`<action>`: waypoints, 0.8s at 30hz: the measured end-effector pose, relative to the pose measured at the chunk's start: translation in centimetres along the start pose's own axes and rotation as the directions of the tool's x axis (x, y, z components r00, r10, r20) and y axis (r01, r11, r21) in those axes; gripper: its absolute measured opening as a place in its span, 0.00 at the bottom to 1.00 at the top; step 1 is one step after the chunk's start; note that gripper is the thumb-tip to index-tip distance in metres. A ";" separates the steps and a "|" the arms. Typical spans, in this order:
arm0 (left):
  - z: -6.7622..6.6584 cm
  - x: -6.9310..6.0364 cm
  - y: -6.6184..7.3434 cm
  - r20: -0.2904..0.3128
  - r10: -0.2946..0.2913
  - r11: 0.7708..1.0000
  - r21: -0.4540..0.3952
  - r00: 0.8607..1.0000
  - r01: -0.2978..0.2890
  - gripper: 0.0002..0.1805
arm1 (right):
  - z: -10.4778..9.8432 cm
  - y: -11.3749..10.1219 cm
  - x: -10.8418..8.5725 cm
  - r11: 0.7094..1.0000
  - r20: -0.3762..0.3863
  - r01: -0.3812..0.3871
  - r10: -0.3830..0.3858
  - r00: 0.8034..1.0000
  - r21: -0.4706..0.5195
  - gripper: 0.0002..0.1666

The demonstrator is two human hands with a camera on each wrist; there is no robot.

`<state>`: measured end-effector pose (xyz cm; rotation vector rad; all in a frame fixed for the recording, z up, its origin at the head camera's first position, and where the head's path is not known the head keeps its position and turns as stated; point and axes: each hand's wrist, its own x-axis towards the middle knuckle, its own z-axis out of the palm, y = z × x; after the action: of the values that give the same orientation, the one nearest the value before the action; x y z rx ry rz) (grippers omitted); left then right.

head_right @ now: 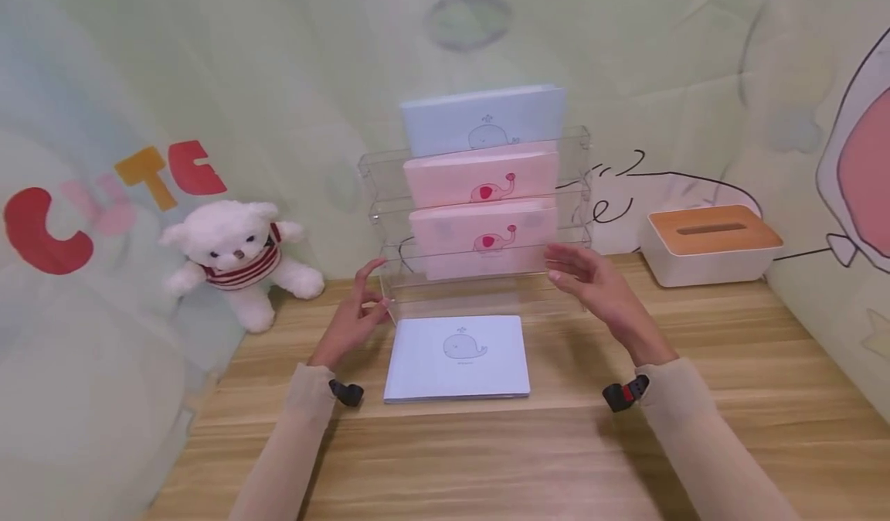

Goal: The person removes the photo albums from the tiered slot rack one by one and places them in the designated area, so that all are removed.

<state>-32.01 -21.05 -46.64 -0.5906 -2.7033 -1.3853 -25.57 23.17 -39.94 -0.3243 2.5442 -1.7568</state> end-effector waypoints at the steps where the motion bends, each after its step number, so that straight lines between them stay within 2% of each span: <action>1: -0.1 -0.1 0.0 0.001 -0.002 1.000 -0.001 1.000 0.002 0.42 | -0.2 -0.1 0.1 1.000 -0.032 0.014 -0.015 0.999 -0.006 0.37; 5: -0.2 -0.2 -0.1 0.001 -0.008 1.000 -0.009 1.000 0.008 0.42 | -0.8 -0.4 0.5 0.999 -0.156 0.043 -0.045 0.987 -0.015 0.36; 8: -0.1 -0.2 0.0 0.000 -0.008 1.000 -0.012 1.000 0.008 0.43 | -1.2 -0.7 0.8 0.998 -0.207 0.062 -0.064 0.976 -0.016 0.36; 15: -0.2 -0.2 0.1 0.011 -0.022 1.000 -0.011 1.000 0.022 0.43 | -2.1 -1.6 1.9 0.997 -0.206 0.063 -0.068 0.976 -0.034 0.37; 24: -0.2 -0.2 0.1 0.008 -0.009 1.000 -0.005 1.000 0.009 0.43 | -2.7 -2.4 3.2 0.997 -0.188 0.074 -0.078 0.979 -0.027 0.36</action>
<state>-31.87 -21.23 -46.49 -0.5865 -2.7129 -1.3953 -28.67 24.22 -36.51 -0.2702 2.7139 -1.8749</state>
